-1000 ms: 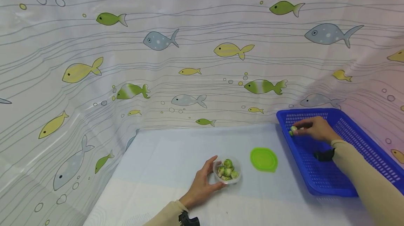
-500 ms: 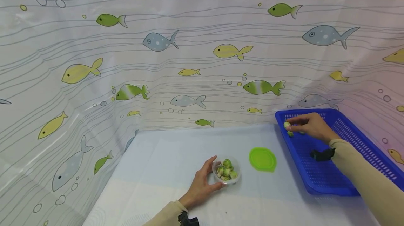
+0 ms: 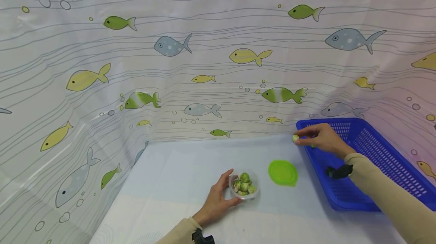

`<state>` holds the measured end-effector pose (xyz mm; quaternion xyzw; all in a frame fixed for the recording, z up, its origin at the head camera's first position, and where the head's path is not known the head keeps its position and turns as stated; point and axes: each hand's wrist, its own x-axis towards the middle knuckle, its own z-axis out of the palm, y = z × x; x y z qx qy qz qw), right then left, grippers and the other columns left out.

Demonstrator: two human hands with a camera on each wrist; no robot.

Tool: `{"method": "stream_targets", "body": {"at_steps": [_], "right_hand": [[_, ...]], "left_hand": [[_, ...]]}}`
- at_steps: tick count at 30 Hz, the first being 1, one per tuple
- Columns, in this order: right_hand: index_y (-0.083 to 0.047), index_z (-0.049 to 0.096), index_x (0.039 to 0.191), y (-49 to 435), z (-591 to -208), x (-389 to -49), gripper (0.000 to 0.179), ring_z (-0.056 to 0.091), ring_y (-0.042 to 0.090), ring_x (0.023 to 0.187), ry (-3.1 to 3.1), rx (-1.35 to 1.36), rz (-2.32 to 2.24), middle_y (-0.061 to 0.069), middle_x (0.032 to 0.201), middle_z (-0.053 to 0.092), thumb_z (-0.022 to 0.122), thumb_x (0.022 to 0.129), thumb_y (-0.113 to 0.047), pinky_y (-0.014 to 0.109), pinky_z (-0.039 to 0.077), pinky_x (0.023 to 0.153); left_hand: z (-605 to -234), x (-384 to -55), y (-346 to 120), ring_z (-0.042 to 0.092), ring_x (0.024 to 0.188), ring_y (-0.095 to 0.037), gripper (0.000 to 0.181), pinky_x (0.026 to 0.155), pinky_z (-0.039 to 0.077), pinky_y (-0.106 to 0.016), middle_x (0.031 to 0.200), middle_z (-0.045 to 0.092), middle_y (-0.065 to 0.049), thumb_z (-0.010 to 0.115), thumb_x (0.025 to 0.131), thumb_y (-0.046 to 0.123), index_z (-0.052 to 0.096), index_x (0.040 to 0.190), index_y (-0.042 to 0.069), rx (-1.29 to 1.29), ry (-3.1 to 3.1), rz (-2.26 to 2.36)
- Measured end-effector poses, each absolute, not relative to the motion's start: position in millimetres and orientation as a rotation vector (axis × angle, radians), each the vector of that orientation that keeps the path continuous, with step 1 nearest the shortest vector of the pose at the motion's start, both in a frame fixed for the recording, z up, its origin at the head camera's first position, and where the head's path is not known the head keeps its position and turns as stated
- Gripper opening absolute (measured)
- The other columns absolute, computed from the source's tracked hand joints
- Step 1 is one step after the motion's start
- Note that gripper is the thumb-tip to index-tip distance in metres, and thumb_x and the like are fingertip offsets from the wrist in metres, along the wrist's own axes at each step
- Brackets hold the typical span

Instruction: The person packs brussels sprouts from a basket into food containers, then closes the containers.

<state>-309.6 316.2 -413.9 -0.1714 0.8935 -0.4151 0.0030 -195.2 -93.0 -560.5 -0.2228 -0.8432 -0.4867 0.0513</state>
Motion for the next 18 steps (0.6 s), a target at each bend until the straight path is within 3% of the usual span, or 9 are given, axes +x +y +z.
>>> {"method": "stream_targets", "body": {"at_steps": [8,13,18], "right_hand": [[-0.003,0.081,0.116,282,-422,-298,0.032,0.065,0.012,0.077,2.699,-0.711,-1.411,0.005,0.103,0.081,0.087,0.088,-0.017,0.026,0.052,0.064],[-0.006,0.082,0.113,261,-433,-292,0.027,0.059,0.014,0.066,2.594,-0.801,-1.476,0.003,0.099,0.080,0.087,0.087,-0.014,0.028,0.046,0.056],[-0.010,0.084,0.111,240,-443,-285,0.026,0.056,0.012,0.066,2.507,-0.858,-1.476,0.003,0.094,0.077,0.088,0.087,-0.016,0.026,0.044,0.054]], "left_hand": [[-560,-195,-94,0.063,0.136,-0.026,0.096,0.118,0.046,-0.045,0.152,0.062,-0.011,0.088,0.087,0.028,0.034,0.163,0.008,-0.674,-2.567,-1.484],[-561,-195,-94,0.063,0.136,-0.024,0.096,0.118,0.046,-0.043,0.151,0.062,-0.012,0.089,0.087,0.027,0.034,0.163,0.009,-0.682,-2.565,-1.477],[-562,-195,-94,0.064,0.135,-0.025,0.096,0.118,0.047,-0.043,0.151,0.062,-0.013,0.089,0.087,0.026,0.033,0.163,0.009,-0.696,-2.549,-1.467]]}}
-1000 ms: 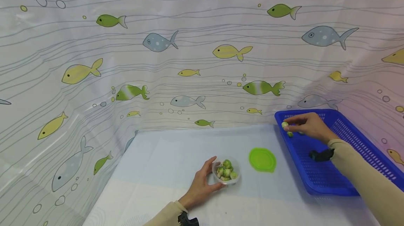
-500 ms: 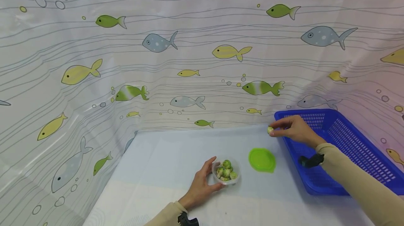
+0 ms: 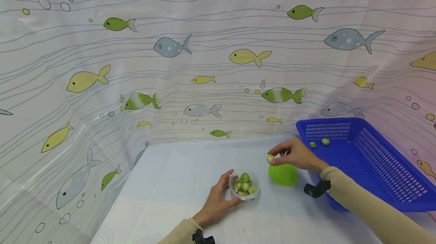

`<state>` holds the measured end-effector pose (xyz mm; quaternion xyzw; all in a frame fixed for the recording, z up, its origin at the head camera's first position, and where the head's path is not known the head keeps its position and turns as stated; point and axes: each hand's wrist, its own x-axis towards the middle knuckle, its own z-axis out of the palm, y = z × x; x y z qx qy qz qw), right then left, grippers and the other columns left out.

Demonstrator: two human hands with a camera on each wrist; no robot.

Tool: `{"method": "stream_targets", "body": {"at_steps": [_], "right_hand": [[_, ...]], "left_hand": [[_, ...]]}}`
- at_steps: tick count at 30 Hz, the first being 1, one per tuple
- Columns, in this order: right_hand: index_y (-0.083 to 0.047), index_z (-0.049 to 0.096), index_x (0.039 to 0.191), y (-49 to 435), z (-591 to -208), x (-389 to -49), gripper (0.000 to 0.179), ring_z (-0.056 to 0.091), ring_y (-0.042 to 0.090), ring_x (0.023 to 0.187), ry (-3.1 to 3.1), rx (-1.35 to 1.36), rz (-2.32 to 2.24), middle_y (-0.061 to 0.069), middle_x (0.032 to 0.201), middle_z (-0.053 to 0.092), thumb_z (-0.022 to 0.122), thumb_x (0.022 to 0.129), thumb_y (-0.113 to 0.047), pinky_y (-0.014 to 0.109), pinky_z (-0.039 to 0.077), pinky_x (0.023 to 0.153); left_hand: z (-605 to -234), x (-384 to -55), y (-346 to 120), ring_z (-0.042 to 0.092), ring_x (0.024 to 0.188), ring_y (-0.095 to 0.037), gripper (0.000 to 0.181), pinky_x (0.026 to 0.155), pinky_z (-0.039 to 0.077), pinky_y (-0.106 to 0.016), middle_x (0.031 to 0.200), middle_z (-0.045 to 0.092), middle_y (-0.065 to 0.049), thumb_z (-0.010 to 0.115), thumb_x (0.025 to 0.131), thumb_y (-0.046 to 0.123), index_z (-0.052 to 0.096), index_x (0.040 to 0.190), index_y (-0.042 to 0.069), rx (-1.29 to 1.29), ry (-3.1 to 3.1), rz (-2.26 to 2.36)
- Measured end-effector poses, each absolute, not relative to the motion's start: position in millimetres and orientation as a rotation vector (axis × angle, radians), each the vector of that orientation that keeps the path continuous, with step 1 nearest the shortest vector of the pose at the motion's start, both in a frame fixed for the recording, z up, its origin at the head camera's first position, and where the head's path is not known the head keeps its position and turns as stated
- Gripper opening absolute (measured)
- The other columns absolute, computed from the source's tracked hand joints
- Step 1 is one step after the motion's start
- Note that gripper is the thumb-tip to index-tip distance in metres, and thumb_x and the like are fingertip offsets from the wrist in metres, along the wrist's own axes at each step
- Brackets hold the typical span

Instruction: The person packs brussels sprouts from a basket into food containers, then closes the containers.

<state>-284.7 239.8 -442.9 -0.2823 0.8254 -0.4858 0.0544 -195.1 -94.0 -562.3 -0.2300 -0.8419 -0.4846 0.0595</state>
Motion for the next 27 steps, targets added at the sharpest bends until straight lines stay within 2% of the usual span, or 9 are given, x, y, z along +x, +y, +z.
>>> {"method": "stream_targets", "body": {"at_steps": [6,10,15,27], "right_hand": [[-0.012,0.084,0.108,216,-451,-273,0.027,0.058,0.012,0.071,2.475,-0.859,-1.405,0.004,0.097,0.079,0.091,0.084,-0.021,0.024,0.046,0.057],[-0.016,0.085,0.105,203,-452,-266,0.025,0.060,0.013,0.074,2.498,-0.862,-1.347,0.001,0.097,0.081,0.092,0.083,-0.026,0.023,0.047,0.061],[-0.018,0.086,0.102,191,-459,-261,0.024,0.061,0.012,0.073,2.513,-0.891,-1.320,-0.002,0.098,0.081,0.093,0.082,-0.027,0.023,0.048,0.062],[-0.019,0.086,0.100,175,-475,-255,0.027,0.058,0.006,0.070,2.613,-0.929,-1.242,-0.010,0.093,0.080,0.095,0.077,-0.030,0.024,0.049,0.061]], "left_hand": [[-562,-195,-94,0.064,0.134,-0.024,0.095,0.117,0.048,-0.043,0.150,0.063,-0.013,0.089,0.087,0.027,0.033,0.163,0.013,-0.694,-2.552,-1.468],[-561,-195,-94,0.064,0.134,-0.024,0.095,0.118,0.047,-0.045,0.150,0.063,-0.012,0.089,0.087,0.028,0.034,0.163,0.009,-0.691,-2.553,-1.471],[-560,-195,-94,0.063,0.135,-0.024,0.096,0.119,0.046,-0.046,0.150,0.063,-0.012,0.088,0.087,0.028,0.033,0.162,0.006,-0.691,-2.556,-1.471],[-562,-196,-94,0.063,0.136,-0.024,0.096,0.118,0.046,-0.045,0.151,0.062,-0.013,0.088,0.088,0.029,0.032,0.163,0.009,-0.696,-2.553,-1.482]]}}
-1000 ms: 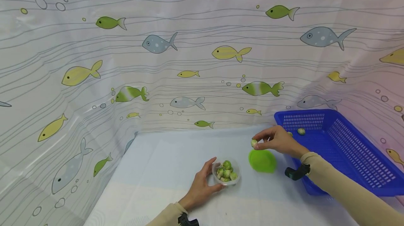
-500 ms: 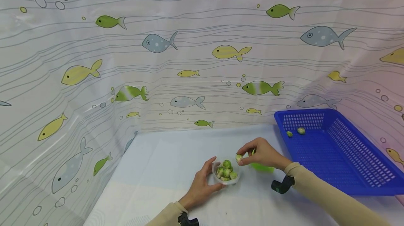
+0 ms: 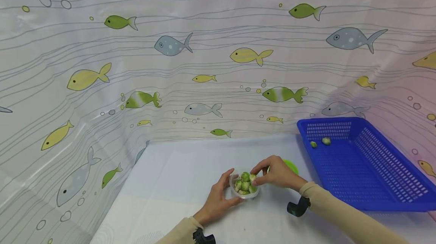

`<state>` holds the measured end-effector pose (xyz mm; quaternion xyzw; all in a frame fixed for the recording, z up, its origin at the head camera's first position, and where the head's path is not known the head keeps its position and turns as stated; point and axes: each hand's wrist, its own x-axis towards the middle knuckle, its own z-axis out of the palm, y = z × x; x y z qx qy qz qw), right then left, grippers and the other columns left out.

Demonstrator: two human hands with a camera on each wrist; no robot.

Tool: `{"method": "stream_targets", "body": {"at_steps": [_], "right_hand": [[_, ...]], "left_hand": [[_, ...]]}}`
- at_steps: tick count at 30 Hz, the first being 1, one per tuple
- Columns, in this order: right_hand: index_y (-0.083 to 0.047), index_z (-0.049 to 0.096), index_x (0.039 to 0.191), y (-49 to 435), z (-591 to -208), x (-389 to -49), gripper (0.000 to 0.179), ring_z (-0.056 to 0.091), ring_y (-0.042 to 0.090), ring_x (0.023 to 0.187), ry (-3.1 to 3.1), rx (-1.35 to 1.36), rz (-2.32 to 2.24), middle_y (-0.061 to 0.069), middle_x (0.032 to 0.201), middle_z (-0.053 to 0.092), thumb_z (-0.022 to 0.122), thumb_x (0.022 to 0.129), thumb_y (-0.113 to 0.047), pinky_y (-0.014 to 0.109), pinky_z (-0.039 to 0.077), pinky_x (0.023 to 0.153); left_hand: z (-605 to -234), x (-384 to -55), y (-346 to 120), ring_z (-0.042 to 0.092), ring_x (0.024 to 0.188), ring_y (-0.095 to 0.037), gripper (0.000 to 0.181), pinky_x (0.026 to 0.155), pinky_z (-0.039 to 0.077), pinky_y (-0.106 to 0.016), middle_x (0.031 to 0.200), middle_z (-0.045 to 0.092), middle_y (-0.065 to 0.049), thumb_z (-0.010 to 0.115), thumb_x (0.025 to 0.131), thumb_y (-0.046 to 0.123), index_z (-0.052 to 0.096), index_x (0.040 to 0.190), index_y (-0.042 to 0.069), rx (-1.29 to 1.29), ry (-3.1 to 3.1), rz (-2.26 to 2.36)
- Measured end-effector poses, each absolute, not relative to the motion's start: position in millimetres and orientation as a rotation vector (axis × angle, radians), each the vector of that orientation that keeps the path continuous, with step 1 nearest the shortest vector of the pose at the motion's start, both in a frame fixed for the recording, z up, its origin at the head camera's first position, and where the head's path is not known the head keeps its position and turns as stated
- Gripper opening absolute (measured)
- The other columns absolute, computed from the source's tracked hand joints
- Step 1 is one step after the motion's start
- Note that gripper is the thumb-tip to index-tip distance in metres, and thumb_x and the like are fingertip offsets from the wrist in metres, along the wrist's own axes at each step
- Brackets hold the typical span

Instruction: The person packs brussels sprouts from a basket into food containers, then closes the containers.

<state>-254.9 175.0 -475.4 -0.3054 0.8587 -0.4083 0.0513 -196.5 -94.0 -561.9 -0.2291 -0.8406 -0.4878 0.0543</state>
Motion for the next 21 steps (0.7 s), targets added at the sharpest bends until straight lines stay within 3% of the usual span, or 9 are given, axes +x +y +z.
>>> {"method": "stream_targets", "body": {"at_steps": [7,14,21], "right_hand": [[-0.020,0.086,0.100,170,-480,-250,0.028,0.061,0.008,0.078,2.694,-0.945,-1.175,-0.011,0.092,0.078,0.097,0.075,-0.028,0.024,0.049,0.067],[-0.018,0.087,0.099,165,-477,-247,0.027,0.053,0.011,0.076,2.717,-0.870,-1.127,0.002,0.091,0.072,0.096,0.075,-0.027,0.024,0.042,0.065],[-0.019,0.087,0.096,161,-477,-250,0.027,0.059,0.018,0.085,2.722,-0.769,-1.043,-0.005,0.094,0.076,0.096,0.073,-0.029,0.028,0.044,0.069]], "left_hand": [[-561,-197,-94,0.062,0.137,-0.024,0.096,0.119,0.045,-0.045,0.151,0.062,-0.014,0.088,0.088,0.029,0.033,0.163,0.006,-0.704,-2.546,-1.492],[-559,-197,-94,0.062,0.137,-0.025,0.096,0.119,0.046,-0.045,0.151,0.062,-0.013,0.088,0.088,0.029,0.033,0.163,0.006,-0.705,-2.547,-1.495],[-561,-197,-94,0.063,0.136,-0.025,0.098,0.119,0.045,-0.044,0.152,0.062,-0.012,0.089,0.087,0.028,0.032,0.163,0.006,-0.706,-2.546,-1.502]]}}
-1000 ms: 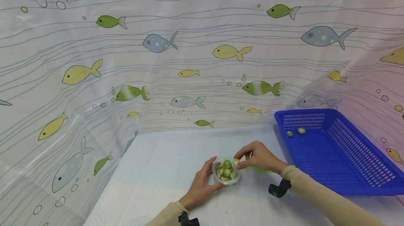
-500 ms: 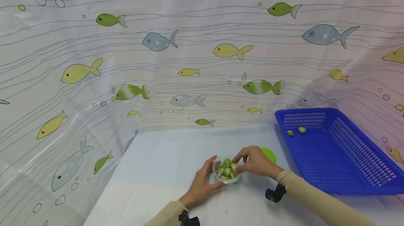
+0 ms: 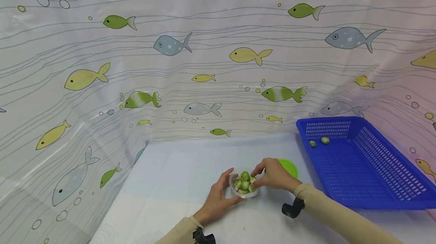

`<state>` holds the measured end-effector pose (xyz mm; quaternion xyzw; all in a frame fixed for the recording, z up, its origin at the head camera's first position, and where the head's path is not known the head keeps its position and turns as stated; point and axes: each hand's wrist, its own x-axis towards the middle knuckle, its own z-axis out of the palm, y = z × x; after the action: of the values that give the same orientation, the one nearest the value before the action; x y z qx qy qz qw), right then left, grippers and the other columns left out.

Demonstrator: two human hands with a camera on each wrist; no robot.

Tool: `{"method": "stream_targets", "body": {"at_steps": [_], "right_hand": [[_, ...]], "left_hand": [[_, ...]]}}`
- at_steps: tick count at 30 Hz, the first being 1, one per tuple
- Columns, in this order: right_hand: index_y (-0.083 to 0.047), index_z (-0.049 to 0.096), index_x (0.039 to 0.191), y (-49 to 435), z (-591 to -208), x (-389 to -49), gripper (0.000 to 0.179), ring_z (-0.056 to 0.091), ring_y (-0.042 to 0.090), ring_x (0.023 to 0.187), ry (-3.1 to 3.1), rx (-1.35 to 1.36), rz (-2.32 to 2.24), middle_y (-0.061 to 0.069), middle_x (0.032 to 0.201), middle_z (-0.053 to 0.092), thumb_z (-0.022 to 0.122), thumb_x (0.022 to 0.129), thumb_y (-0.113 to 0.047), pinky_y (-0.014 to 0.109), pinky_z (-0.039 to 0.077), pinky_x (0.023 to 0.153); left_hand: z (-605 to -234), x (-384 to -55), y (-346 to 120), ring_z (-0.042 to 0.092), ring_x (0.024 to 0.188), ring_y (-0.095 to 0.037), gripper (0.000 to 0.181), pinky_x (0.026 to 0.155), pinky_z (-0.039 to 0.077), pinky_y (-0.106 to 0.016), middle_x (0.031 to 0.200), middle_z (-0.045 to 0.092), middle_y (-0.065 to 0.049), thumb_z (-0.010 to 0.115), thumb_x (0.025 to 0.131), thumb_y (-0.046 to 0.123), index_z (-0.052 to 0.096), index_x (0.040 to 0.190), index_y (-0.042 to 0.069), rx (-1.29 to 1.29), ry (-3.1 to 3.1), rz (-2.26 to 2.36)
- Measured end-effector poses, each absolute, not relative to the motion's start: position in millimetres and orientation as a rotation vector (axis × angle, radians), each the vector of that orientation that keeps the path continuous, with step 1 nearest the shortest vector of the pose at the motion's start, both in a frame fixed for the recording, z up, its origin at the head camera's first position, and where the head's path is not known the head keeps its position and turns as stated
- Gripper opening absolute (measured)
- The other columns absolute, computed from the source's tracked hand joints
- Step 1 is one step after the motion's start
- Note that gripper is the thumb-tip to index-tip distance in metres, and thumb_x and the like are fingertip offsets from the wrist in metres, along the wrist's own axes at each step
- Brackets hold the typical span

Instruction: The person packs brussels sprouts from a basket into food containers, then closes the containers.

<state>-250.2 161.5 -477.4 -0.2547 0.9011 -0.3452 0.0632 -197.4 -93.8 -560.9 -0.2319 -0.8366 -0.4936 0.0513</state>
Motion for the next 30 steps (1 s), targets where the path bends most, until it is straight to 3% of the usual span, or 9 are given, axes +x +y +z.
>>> {"method": "stream_targets", "body": {"at_steps": [6,14,30], "right_hand": [[-0.019,0.086,0.094,157,-478,-251,0.026,0.061,0.018,0.090,2.712,-0.691,-1.052,-0.006,0.094,0.079,0.097,0.071,-0.026,0.033,0.047,0.074],[-0.015,0.086,0.092,148,-475,-247,0.028,0.055,0.016,0.078,2.719,-0.541,-1.102,-0.003,0.082,0.071,0.099,0.067,-0.018,0.029,0.043,0.063],[-0.013,0.084,0.087,140,-472,-240,0.031,0.055,0.016,0.072,2.792,-0.477,-1.092,-0.004,0.073,0.065,0.101,0.062,-0.011,0.032,0.043,0.063]], "left_hand": [[-561,-198,-93,0.064,0.135,-0.025,0.097,0.119,0.045,-0.044,0.151,0.062,-0.013,0.089,0.086,0.027,0.033,0.162,0.005,-0.708,-2.539,-1.493],[-562,-198,-93,0.065,0.133,-0.025,0.096,0.119,0.046,-0.044,0.149,0.064,-0.014,0.089,0.086,0.025,0.034,0.162,0.004,-0.715,-2.522,-1.490],[-563,-197,-94,0.064,0.134,-0.025,0.093,0.117,0.047,-0.044,0.149,0.063,-0.015,0.087,0.089,0.027,0.034,0.162,0.004,-0.716,-2.535,-1.465]]}}
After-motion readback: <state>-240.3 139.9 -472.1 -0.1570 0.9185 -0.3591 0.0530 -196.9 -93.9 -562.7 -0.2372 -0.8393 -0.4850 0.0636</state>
